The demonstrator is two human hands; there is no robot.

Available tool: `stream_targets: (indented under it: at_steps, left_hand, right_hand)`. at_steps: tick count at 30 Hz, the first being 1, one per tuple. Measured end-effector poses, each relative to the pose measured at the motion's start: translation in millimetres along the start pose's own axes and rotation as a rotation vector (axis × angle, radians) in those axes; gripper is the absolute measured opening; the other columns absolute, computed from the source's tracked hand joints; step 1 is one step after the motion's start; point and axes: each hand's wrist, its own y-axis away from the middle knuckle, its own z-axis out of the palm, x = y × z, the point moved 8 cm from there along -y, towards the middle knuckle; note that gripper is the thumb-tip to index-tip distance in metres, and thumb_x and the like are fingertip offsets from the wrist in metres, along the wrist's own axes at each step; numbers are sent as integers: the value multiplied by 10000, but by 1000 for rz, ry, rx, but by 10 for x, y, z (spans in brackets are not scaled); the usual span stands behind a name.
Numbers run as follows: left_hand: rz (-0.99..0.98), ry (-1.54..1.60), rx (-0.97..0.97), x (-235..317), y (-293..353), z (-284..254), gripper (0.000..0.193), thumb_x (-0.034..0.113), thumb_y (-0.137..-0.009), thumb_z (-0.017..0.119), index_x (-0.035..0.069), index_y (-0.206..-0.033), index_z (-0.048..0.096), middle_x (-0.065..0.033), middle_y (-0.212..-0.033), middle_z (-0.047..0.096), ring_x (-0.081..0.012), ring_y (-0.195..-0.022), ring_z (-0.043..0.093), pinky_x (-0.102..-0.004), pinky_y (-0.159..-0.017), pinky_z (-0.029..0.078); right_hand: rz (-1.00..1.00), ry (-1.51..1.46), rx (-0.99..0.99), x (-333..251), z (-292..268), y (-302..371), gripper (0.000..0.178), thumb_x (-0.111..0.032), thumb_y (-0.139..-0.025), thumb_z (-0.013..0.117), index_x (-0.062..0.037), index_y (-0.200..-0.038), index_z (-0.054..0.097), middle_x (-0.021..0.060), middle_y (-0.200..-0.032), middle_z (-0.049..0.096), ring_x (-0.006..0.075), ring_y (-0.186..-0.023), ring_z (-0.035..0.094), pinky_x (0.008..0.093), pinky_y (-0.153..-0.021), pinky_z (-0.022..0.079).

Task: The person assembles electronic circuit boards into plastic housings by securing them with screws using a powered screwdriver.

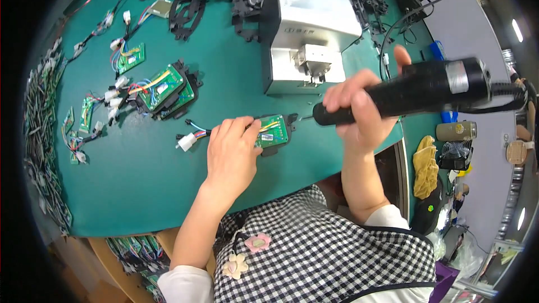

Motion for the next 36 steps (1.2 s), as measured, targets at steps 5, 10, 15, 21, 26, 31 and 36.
stream_targets:
  at_steps: [5, 10, 15, 21, 26, 31, 36]
  left_hand:
    - [-23, 20, -8, -30, 14, 24, 462, 14, -578, 719, 4, -1021, 588, -94, -1020, 559, -261, -916, 522, -365, -795, 410]
    - [-52, 24, -22, -41, -8, 39, 468, 9, -572, 721, 7, -1022, 594, -91, -1016, 565, -257, -904, 524, -364, -786, 407]
    - [-92, 41, 22, -35, 7, 7, 460, 1, -556, 724, 6, -997, 594, -92, -1018, 577, -262, -888, 531, -363, -780, 406]
    - [-53, 46, 81, -49, 33, 21, 440, -3, -549, 727, 13, -970, 601, -89, -1007, 576, -269, -897, 528, -367, -771, 410]
    - [-72, 20, 96, 14, 69, 15, 381, 19, -538, 739, 34, -905, 637, -67, -931, 568, -266, -878, 514, -362, -756, 413]
    - [-39, -1, 103, 12, 84, 32, 351, 60, -526, 747, 45, -863, 652, -48, -842, 565, -249, -846, 519, -377, -745, 426]
    - [-1, 19, 202, -12, 162, -51, 328, 47, -536, 739, 49, -850, 644, -46, -837, 593, -253, -903, 561, -369, -777, 455]
  right_hand:
    - [120, 136, -52, 166, 17, 281, 774, -82, -771, 564, -66, -1361, 63, 99, -634, 499, 184, -520, 511, 343, -532, 475]
    - [237, 139, -81, 369, 1, 326, 770, -48, -752, 584, -58, -1345, 93, 105, -634, 503, 197, -531, 517, 343, -576, 478]
    - [326, 105, -364, 516, 165, 350, 714, -9, -723, 608, -28, -1286, 171, 119, -651, 519, 195, -542, 524, 317, -557, 461]
    - [304, -23, -622, 492, 276, 417, 638, 0, -693, 603, -41, -1256, 306, 80, -596, 522, 180, -512, 524, 282, -493, 446]
    - [-149, -169, -42, -165, -35, -315, 692, 15, -740, 554, 12, -1295, 142, 84, -650, 554, 162, -544, 561, 265, -557, 484]
    - [-169, 350, -120, -29, 135, -548, 643, 8, -735, 523, 35, -1290, 199, 93, -592, 539, 169, -511, 552, 281, -542, 476]
    - [40, 262, -80, 33, 189, -387, 653, -5, -736, 542, 24, -1302, 217, 89, -613, 540, 161, -505, 545, 285, -518, 478]
